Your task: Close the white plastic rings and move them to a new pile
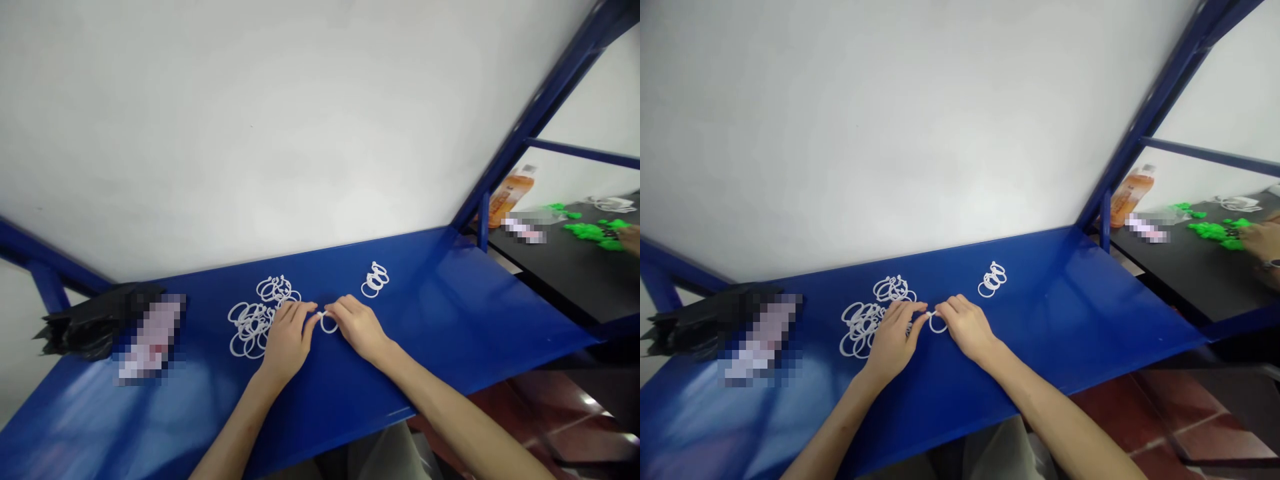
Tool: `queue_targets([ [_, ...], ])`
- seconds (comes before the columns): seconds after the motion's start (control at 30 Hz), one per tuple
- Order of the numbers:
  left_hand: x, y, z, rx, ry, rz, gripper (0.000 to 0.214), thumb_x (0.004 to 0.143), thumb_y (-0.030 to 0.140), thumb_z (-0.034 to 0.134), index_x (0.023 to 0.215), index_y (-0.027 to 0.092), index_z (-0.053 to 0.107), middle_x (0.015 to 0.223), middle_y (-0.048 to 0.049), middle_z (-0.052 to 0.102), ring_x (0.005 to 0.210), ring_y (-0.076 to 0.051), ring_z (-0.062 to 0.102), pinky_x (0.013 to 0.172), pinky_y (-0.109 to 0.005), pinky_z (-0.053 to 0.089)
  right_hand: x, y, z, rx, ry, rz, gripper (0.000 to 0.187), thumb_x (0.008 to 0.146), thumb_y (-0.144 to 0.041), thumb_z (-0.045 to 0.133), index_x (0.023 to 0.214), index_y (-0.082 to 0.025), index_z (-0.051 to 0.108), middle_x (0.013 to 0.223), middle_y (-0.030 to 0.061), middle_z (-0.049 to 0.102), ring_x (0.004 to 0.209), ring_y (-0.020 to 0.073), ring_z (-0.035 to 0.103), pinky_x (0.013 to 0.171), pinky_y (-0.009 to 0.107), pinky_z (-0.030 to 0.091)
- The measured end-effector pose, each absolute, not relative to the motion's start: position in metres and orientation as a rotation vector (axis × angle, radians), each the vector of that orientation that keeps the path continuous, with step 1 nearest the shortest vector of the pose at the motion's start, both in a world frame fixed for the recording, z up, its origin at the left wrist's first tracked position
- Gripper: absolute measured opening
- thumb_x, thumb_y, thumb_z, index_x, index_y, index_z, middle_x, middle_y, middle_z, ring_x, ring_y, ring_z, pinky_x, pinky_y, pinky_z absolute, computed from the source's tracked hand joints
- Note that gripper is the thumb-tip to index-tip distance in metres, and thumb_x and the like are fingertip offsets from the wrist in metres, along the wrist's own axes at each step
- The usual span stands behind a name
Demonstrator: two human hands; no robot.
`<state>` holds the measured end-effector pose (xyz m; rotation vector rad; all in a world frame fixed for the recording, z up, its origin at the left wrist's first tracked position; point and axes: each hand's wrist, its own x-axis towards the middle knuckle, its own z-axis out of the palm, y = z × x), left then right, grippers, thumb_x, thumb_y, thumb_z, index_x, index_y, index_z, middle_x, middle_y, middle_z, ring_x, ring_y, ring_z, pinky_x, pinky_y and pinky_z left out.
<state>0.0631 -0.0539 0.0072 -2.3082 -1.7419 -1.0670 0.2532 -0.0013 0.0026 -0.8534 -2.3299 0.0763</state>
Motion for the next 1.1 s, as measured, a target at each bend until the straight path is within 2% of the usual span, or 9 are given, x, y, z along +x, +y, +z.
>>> queue_targets([
  [0.17,0.052,-0.048,0.003,-2.07,-1.954,-0.76,0.028,0.094,0.037,0.057,0.115,0.019,0.067,0.118,-0.0109,0.068,0.113,-0.034,0.055,0.099,-0.052,0.044,0.282,0.031,0.003,-1.116,-2.007,0.131,0.024,0.103,-0.027,0.045,0.102,-0.02,0.068,0.097,0.0086,0.068,0.089,0.0212,0.064,0.079,0.033,0.052],
  [0.23,0.05,-0.048,0.0,-2.071,-1.98,-0.683,0.027,0.093,0.035,0.058,0.113,0.019,0.068,0.115,-0.0115,0.069,0.114,-0.035,0.054,0.098,-0.053,0.043,0.299,0.048,0.004,-1.22,-1.878,0.112,0.025,0.102,-0.029,0.047,0.103,-0.019,0.07,0.097,0.0097,0.067,0.084,0.0214,0.065,0.076,0.033,0.052],
  [0.37,0.052,-0.049,-0.002,-2.124,-1.971,-0.64,0.019,0.092,0.025,0.056,0.105,0.021,0.069,0.106,-0.0105,0.07,0.11,-0.033,0.055,0.096,-0.051,0.043,0.325,0.08,0.004,-1.377,-1.765,0.206,0.023,0.094,-0.03,0.055,0.103,-0.017,0.072,0.089,0.0071,0.068,0.07,0.0181,0.062,0.072,0.033,0.051],
  [0.53,0.054,-0.05,-0.002,-2.18,-1.895,-0.651,0.016,0.093,0.017,0.053,0.099,0.021,0.068,0.099,-0.007,0.072,0.104,-0.03,0.056,0.096,-0.049,0.042,0.335,0.096,-0.001,-1.525,-1.737,0.351,0.02,0.086,-0.031,0.06,0.093,-0.017,0.072,0.084,0.006,0.071,0.074,0.0195,0.064,0.077,0.034,0.05],
  [0.63,0.054,-0.05,-0.002,-2.182,-1.821,-0.691,0.017,0.094,0.014,0.052,0.1,0.021,0.067,0.097,-0.005,0.073,0.102,-0.028,0.057,0.098,-0.047,0.04,0.336,0.093,-0.003,-1.549,-1.739,0.352,0.023,0.083,-0.035,0.063,0.093,-0.017,0.073,0.085,0.0065,0.07,0.075,0.0197,0.063,0.078,0.034,0.05],
  [0.93,0.059,-0.053,0.004,-2.203,-1.713,-0.911,0.014,0.094,0.013,0.053,0.101,0.021,0.063,0.096,-0.0039,0.072,0.097,-0.024,0.058,0.092,-0.042,0.04,0.334,0.088,0.002,-1.522,-1.674,0.397,0.027,0.082,-0.036,0.063,0.098,-0.016,0.073,0.088,0.0065,0.07,0.071,0.0181,0.061,0.077,0.034,0.05],
  [1.1,0.063,-0.054,0.008,-2.236,-1.676,-1.057,0.014,0.094,0.012,0.053,0.1,0.022,0.06,0.095,-0.0034,0.07,0.095,-0.022,0.059,0.088,-0.039,0.043,0.332,0.08,0.006,-1.467,-1.646,0.385,0.026,0.087,-0.037,0.059,0.095,-0.016,0.072,0.091,0.0079,0.07,0.069,0.0178,0.061,0.076,0.035,0.051],
])
